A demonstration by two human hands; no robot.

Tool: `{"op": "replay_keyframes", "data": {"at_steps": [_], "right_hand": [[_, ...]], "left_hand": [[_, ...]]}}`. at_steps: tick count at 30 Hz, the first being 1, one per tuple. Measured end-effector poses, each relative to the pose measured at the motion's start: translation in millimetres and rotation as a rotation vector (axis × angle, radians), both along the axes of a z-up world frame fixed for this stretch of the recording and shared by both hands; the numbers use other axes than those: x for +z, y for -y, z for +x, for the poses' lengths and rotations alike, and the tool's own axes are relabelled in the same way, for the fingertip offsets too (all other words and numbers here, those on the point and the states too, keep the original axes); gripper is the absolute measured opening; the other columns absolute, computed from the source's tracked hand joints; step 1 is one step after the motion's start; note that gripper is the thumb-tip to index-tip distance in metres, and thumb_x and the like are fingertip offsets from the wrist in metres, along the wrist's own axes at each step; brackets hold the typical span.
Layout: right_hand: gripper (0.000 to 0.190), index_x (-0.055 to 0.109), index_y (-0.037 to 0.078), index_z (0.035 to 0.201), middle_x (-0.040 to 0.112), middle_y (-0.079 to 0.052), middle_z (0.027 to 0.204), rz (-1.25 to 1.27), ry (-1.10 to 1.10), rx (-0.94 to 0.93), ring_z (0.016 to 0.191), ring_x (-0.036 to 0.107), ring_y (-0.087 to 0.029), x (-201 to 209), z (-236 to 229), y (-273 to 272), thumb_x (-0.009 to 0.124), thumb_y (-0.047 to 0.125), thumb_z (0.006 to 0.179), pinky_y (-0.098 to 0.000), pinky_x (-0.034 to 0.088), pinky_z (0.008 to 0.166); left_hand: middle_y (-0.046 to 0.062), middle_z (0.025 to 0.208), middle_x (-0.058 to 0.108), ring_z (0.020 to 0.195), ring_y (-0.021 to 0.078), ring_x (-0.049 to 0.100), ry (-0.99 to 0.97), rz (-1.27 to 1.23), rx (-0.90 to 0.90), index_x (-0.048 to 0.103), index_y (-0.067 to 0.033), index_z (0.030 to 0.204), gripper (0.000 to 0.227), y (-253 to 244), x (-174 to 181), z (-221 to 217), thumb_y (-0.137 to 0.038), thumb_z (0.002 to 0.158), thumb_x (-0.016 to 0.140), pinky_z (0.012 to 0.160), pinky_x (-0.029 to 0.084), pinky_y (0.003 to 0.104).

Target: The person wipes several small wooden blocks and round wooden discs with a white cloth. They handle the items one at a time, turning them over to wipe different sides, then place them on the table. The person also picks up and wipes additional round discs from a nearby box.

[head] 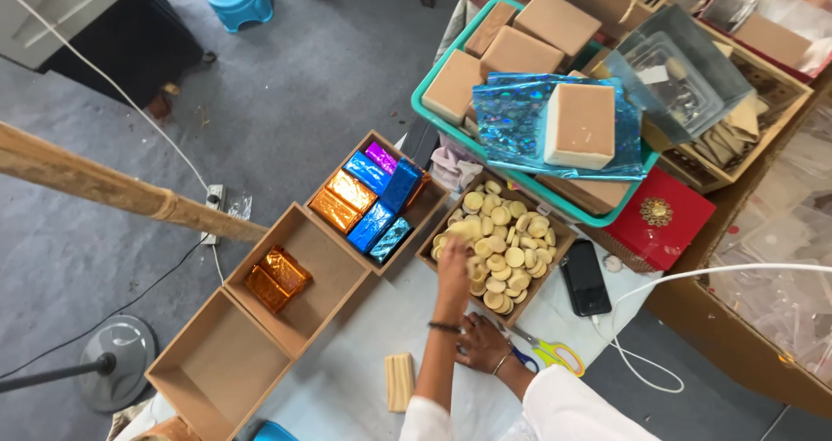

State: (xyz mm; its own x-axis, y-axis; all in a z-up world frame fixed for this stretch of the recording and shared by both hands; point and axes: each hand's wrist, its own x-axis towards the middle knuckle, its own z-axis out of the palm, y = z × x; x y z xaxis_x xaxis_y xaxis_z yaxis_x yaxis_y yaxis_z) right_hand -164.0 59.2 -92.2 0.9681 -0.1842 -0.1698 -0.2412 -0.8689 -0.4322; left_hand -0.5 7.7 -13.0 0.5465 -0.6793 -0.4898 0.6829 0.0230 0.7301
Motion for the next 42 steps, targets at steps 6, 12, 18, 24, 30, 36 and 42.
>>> {"op": "replay_keyframes", "data": {"at_steps": [6, 12, 18, 24, 30, 36, 42], "right_hand": [[0.065, 0.051, 0.003, 0.134, 0.048, -0.021, 0.140, 0.224, 0.194, -0.123, 0.129, 0.045, -0.038, 74, 18, 17, 0.068, 0.044, 0.086, -0.0482, 0.040, 0.104], [0.062, 0.051, 0.005, 0.134, 0.049, -0.019, 0.140, 0.253, 0.166, -0.031, 0.128, 0.047, -0.037, 100, 35, 20, 0.067, 0.042, 0.087, -0.0473, 0.041, 0.103], [0.058, 0.052, 0.008, 0.134, 0.051, -0.017, 0.139, 0.232, 0.098, -0.100, 0.126, 0.049, -0.035, 134, 15, 40, 0.066, 0.041, 0.088, -0.0461, 0.043, 0.102], [0.055, 0.052, 0.011, 0.135, 0.053, -0.014, 0.138, 0.234, 0.059, -0.156, 0.124, 0.051, -0.033, 136, 3, 53, 0.064, 0.039, 0.089, -0.0449, 0.044, 0.101], [0.052, 0.052, 0.014, 0.135, 0.055, -0.012, 0.137, 0.263, 0.016, -0.198, 0.122, 0.053, -0.031, 116, 1, 52, 0.063, 0.037, 0.090, -0.0438, 0.045, 0.100], [0.049, 0.052, 0.017, 0.135, 0.056, -0.009, 0.136, 0.310, -0.022, -0.181, 0.120, 0.055, -0.029, 108, 10, 43, 0.062, 0.035, 0.091, -0.0426, 0.047, 0.099], [0.046, 0.053, 0.020, 0.135, 0.058, -0.006, 0.135, 0.372, -0.040, -0.129, 0.118, 0.057, -0.027, 99, 29, 23, 0.060, 0.034, 0.092, -0.0414, 0.048, 0.098]], "left_hand": [[0.004, 0.102, 0.062, 0.089, 0.0136, 0.055, -0.908, -0.848, 0.267, 0.054, 0.0041, 0.131, 0.044, -56, 132, -26, -0.031, 0.104, 0.058, 0.081, 0.051, 0.036], [0.001, 0.097, 0.058, 0.093, 0.0107, 0.055, -0.941, -1.101, 0.129, 0.057, -0.0007, 0.131, 0.043, -73, 180, -42, -0.036, 0.106, 0.056, 0.087, 0.050, 0.032], [0.006, 0.106, 0.066, 0.087, 0.0163, 0.056, -0.837, -0.536, 0.083, 0.060, -0.0011, 0.129, 0.038, -31, 134, -25, -0.034, 0.110, 0.054, 0.076, 0.049, 0.031], [0.009, 0.122, 0.072, 0.085, 0.0154, 0.057, -0.905, -0.301, 0.074, 0.061, -0.0100, 0.120, 0.028, -18, 133, -22, -0.032, 0.104, 0.052, 0.072, 0.047, 0.029], [0.005, 0.118, 0.068, 0.087, 0.0100, 0.057, -0.968, -0.698, 0.142, 0.062, -0.0079, 0.122, 0.024, -57, 188, -23, -0.025, 0.109, 0.051, 0.079, 0.048, 0.030], [0.002, 0.101, 0.072, 0.074, 0.0075, 0.058, -0.817, -0.463, 0.198, 0.063, -0.0101, 0.121, 0.033, -68, 190, -31, -0.038, 0.105, 0.056, 0.070, 0.050, 0.028], [0.002, 0.086, 0.069, 0.068, 0.0073, 0.059, -0.329, -0.056, 0.447, 0.061, -0.0126, 0.114, 0.039, -66, 219, -50, -0.049, 0.100, 0.059, 0.057, 0.048, 0.024]]}}
